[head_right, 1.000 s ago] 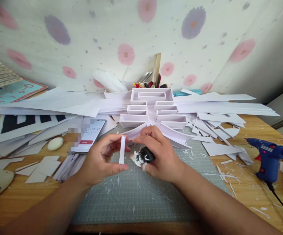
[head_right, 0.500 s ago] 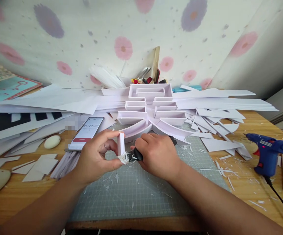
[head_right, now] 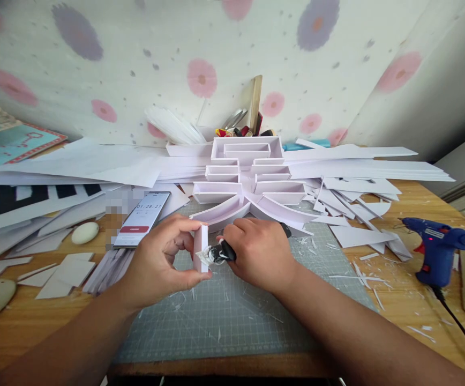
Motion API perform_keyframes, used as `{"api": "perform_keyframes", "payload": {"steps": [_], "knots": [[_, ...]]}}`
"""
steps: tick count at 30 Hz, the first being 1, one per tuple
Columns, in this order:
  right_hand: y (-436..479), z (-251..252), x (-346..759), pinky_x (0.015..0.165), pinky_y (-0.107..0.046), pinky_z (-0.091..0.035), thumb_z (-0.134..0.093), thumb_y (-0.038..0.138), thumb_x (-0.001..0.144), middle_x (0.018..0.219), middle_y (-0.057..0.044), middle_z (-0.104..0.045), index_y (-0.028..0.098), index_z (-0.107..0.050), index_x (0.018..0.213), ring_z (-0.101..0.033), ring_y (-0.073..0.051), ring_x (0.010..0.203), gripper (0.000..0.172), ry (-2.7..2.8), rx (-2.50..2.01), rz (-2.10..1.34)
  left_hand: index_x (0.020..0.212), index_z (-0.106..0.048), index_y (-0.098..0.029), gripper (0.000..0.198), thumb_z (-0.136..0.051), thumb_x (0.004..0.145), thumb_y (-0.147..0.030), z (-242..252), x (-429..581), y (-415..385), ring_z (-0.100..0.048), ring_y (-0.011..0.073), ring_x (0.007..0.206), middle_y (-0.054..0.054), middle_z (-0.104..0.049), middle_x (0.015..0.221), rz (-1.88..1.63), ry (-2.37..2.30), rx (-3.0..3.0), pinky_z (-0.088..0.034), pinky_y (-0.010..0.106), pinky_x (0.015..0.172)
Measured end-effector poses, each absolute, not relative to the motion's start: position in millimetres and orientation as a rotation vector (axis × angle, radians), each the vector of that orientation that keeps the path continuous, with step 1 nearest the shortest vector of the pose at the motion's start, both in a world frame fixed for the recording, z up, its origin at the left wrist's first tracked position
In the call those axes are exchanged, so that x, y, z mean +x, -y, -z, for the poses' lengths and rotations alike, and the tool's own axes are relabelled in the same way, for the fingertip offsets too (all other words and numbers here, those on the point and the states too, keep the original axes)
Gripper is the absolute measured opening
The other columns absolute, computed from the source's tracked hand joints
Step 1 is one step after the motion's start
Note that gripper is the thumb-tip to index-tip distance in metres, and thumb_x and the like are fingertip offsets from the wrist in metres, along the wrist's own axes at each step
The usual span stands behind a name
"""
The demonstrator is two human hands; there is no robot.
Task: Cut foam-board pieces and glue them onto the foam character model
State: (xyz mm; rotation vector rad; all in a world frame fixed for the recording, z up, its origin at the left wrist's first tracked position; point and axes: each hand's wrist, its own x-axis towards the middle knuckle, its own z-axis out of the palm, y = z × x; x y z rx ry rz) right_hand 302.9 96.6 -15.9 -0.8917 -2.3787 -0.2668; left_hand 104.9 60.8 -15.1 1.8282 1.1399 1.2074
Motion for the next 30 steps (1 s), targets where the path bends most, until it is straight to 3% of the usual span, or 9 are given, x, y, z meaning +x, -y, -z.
{"api": "perform_keyframes", "payload": {"steps": [30], "knots": [[-95.9,19.0,299.7,0.05,-0.029,-0.019,-0.044,0.023,0.093,0.054,0.0,-0.049,0.017,-0.055,0.059,-0.042,-0.013,0.048,0.036,2.336,-0.898,0.285,0.107,-0.059,-0.027,0.058,-0.084,0.056,-0.015,15.6,101.2,-60.4,-0.056,0.0145,0.075,-0.001,-0.054,0.094,-1.189,-1.072,1.902,-0.051,0.029,0.064]]}}
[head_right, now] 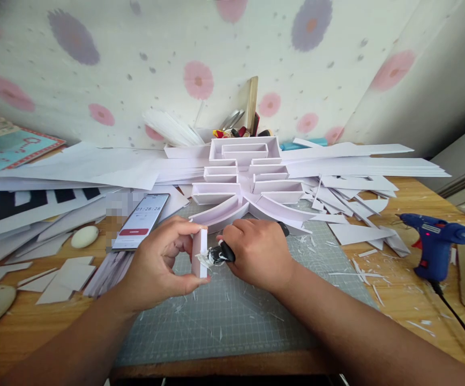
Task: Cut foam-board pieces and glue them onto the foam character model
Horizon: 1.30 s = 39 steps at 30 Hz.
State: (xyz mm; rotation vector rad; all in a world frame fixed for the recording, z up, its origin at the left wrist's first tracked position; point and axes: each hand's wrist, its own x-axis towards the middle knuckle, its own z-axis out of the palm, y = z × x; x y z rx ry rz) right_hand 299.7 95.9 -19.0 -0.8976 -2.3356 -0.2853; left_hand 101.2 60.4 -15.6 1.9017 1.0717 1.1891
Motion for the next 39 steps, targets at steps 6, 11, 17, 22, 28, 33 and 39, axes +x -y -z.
{"api": "perform_keyframes", "payload": {"steps": [6,11,17,22,28,33,39], "knots": [[-97.2,18.4,299.7,0.049,-0.029,-0.019,-0.045,0.023,0.091,0.053,0.0,-0.051,0.016,-0.056,0.059,-0.043,-0.013,0.048,0.035,2.304,-0.915,0.315,0.108,-0.059,-0.025,0.058,-0.085,0.057,-0.015,13.7,102.1,-58.6,-0.056,0.0152,0.079,0.0,-0.054,0.094,-1.172,-1.042,1.902,-0.051,0.028,0.066],[-99.6,18.5,300.3,0.049,-0.029,-0.018,-0.044,0.024,0.092,0.053,0.0,-0.052,0.016,-0.057,0.059,-0.043,-0.013,0.047,0.036,2.296,-0.949,0.315,0.109,-0.058,-0.026,0.058,-0.084,0.058,-0.015,14.4,102.5,-58.9,-0.055,0.0132,0.074,-0.001,-0.054,0.094,-1.138,-1.021,1.914,-0.05,0.028,0.064],[-101.3,19.2,301.9,0.049,-0.029,-0.016,-0.043,0.025,0.092,0.054,0.0,-0.054,0.016,-0.056,0.06,-0.044,-0.012,0.048,0.036,2.299,-0.985,0.283,0.108,-0.058,-0.025,0.057,-0.084,0.058,-0.014,13.0,102.9,-58.1,-0.055,0.0123,0.072,-0.001,-0.052,0.095,-1.11,-1.028,1.921,-0.05,0.028,0.064],[-97.3,18.7,301.5,0.05,-0.029,-0.016,-0.042,0.024,0.092,0.055,-0.001,-0.053,0.016,-0.056,0.061,-0.043,-0.012,0.049,0.035,2.339,-0.969,0.244,0.106,-0.058,-0.024,0.056,-0.083,0.057,-0.013,14.5,101.0,-60.3,-0.056,0.0128,0.072,0.0,-0.053,0.095,-1.102,-1.073,1.916,-0.05,0.028,0.064],[-95.7,20.3,297.8,0.05,-0.029,-0.017,-0.042,0.023,0.092,0.055,-0.001,-0.052,0.016,-0.056,0.061,-0.041,-0.012,0.048,0.035,2.37,-0.934,0.213,0.105,-0.058,-0.024,0.055,-0.082,0.057,-0.011,14.3,99.1,-62.9,-0.056,0.0131,0.072,-0.001,-0.053,0.093,-1.103,-1.113,1.921,-0.05,0.028,0.064],[-97.7,20.9,298.1,0.049,-0.029,-0.015,-0.043,0.023,0.091,0.054,-0.001,-0.052,0.016,-0.056,0.059,-0.042,-0.012,0.048,0.035,2.337,-0.974,0.247,0.103,-0.059,-0.022,0.054,-0.082,0.056,-0.012,10.3,102.5,-60.8,-0.055,0.0132,0.072,-0.001,-0.052,0.091,-1.099,-1.102,1.911,-0.049,0.027,0.063],[-99.3,22.1,299.5,0.049,-0.028,-0.015,-0.042,0.023,0.091,0.055,-0.001,-0.054,0.016,-0.056,0.06,-0.045,-0.013,0.049,0.035,2.317,-1.003,0.255,0.102,-0.058,-0.023,0.052,-0.082,0.058,-0.01,11.8,103.7,-59.9,-0.055,0.0129,0.072,0.0,-0.052,0.093,-1.092,-1.063,1.903,-0.049,0.028,0.064]]}}
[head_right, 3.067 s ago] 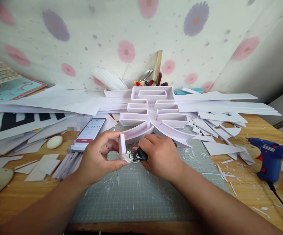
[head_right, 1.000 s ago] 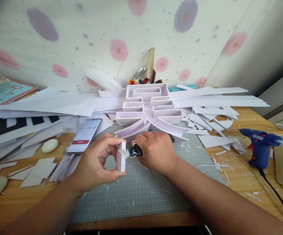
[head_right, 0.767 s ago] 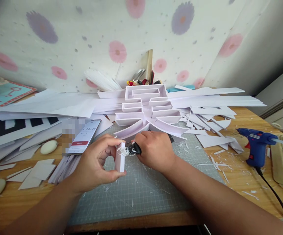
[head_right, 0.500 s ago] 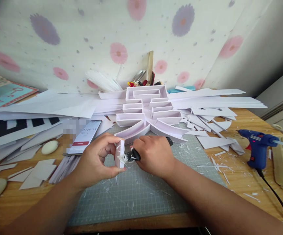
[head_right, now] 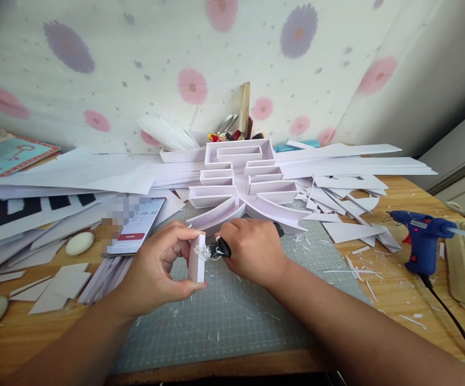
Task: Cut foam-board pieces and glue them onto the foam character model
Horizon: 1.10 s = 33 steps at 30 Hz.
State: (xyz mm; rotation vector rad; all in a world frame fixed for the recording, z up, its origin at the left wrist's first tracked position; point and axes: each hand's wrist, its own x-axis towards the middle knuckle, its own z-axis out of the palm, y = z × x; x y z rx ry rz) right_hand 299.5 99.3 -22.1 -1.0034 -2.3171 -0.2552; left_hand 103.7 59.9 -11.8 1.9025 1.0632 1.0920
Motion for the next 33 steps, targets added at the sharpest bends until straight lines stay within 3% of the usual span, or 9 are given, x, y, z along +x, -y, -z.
{"api": "perform_keyframes", "payload": {"steps": [23,33], "knots": [[-104.5,22.7,297.9,0.049,-0.028,-0.015,-0.043,0.028,0.091,0.057,-0.002,-0.059,0.017,-0.06,0.062,-0.049,-0.013,0.048,0.035,2.295,-1.176,0.226,0.102,-0.059,-0.02,0.054,-0.082,0.054,-0.009,9.7,105.0,-62.8,-0.056,0.0111,0.068,0.0,-0.053,0.091,-1.077,-1.076,1.784,-0.051,0.025,0.06],[-107.0,18.9,305.0,0.05,-0.027,-0.017,-0.053,0.027,0.081,0.066,-0.001,-0.066,0.018,-0.061,0.069,-0.057,-0.015,0.055,0.017,2.327,-1.362,0.084,0.104,-0.059,-0.023,0.057,-0.084,0.054,-0.01,14.3,100.9,-62.3,-0.056,0.0117,0.074,0.0,-0.052,0.096,-1.065,-1.01,1.814,-0.05,0.024,0.063]]}}
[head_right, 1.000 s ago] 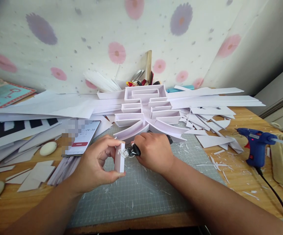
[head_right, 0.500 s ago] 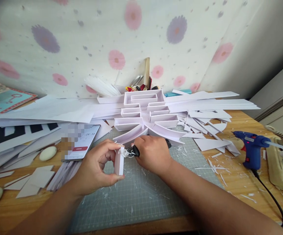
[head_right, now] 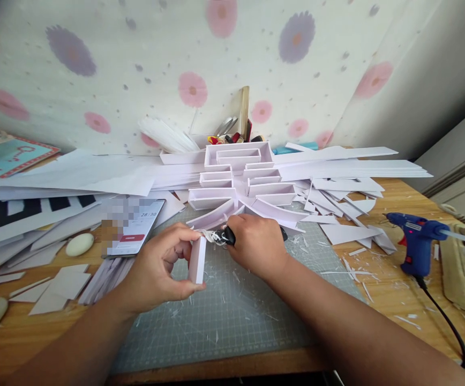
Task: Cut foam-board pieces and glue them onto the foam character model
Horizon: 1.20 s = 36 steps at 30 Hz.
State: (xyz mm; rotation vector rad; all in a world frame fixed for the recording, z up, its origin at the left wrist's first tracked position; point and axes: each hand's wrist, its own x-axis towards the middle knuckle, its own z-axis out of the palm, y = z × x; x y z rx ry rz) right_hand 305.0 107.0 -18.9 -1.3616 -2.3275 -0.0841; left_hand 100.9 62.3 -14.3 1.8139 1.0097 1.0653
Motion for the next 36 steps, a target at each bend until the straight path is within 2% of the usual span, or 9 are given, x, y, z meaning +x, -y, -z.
{"api": "perform_keyframes", "payload": {"steps": [11,20,28,36], "knots": [[-94,11,299,0.048,-0.028,-0.014,-0.041,0.027,0.09,0.055,-0.001,-0.056,0.017,-0.057,0.061,-0.047,-0.013,0.047,0.035,2.376,-1.088,0.159,0.103,-0.06,-0.023,0.055,-0.084,0.055,-0.009,13,101,-63,-0.055,0.0098,0.07,-0.002,-0.052,0.093,-1.087,-0.96,1.716,-0.05,0.023,0.062],[-99,16,300,0.048,-0.028,-0.015,-0.046,0.025,0.084,0.058,-0.002,-0.061,0.016,-0.059,0.063,-0.052,-0.014,0.05,0.026,2.338,-1.148,0.203,0.105,-0.059,-0.024,0.056,-0.084,0.056,-0.011,15,97,-64,-0.055,0.0106,0.072,-0.002,-0.05,0.095,-1.058,-0.923,1.742,-0.049,0.023,0.062],[-98,18,300,0.049,-0.028,-0.015,-0.044,0.027,0.087,0.058,-0.002,-0.061,0.017,-0.061,0.065,-0.055,-0.016,0.051,0.029,2.334,-1.208,0.238,0.104,-0.059,-0.024,0.056,-0.084,0.055,-0.011,14,99,-64,-0.055,0.0121,0.073,-0.001,-0.05,0.094,-1.055,-0.924,1.765,-0.049,0.024,0.062],[-104,9,304,0.053,-0.028,-0.017,-0.056,0.026,0.077,0.077,-0.006,-0.07,0.019,-0.066,0.079,-0.061,-0.021,0.066,0.013,2.334,-1.481,-0.021,0.102,-0.061,-0.023,0.055,-0.085,0.054,-0.011,17,97,-63,-0.055,0.0115,0.074,-0.001,-0.051,0.096,-0.992,-0.9,1.812,-0.049,0.024,0.063]]}}
